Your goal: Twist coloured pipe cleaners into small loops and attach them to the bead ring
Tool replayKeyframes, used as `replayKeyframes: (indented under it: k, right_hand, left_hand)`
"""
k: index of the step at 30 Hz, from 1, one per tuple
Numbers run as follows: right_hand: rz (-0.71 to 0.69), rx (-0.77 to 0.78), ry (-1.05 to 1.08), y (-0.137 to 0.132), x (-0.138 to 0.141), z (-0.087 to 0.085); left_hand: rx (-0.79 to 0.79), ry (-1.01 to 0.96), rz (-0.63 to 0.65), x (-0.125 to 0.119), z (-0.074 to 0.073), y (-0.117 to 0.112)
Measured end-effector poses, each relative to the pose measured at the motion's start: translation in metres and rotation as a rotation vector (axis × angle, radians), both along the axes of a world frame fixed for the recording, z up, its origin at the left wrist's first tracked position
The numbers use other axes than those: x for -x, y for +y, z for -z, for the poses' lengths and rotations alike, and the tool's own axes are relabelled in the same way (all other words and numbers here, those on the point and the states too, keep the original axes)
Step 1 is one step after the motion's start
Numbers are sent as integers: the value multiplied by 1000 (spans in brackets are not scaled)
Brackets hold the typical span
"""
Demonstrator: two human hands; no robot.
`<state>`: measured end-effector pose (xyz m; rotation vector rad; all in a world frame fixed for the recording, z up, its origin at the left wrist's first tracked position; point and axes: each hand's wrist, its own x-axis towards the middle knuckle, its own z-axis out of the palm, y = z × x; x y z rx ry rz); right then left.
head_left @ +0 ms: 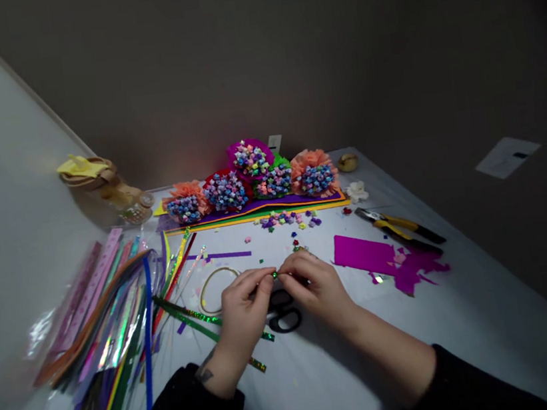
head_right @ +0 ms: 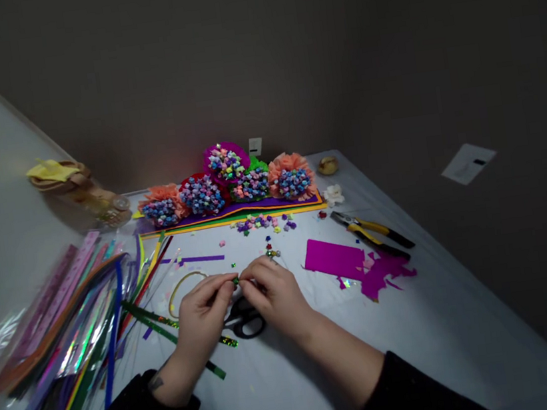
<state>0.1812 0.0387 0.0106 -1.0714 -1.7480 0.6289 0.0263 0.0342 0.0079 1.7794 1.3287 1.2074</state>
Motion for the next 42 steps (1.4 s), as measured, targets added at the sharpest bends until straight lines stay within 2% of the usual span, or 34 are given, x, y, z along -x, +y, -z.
replayKeyframes:
  k: [5,19,27,33,36,38,41,42]
  right_hand:
    - [-9,-31,-53,-1,-1,3]
    - [-14,-74,-116,1,0,12]
    - [36,-74,-98,-1,0,5]
    - [52,-85,-119,-2,4,10]
    - [62,-104,-152,2,-2,7]
    - [160,-128,-177,9,-15,2]
    - [536,-141,-177,24,-44,-4]
    - [615,-126,-193,29,-52,-4]
  left_hand:
    - [-7,32,-5,0,0,0]
    - [-190,128,19,-2,6,-2]
    - [-175,112,-59,-2,3,-2]
    - [-156,104,-32,-2,3,-2]
    - [-108,64,-36,-2,5,-3]
    - [-48,6,-70,-2,7,-4]
    - [9,-47,-130,-2,8,-4]
    - [12,-54,-148,-2,8,-4]
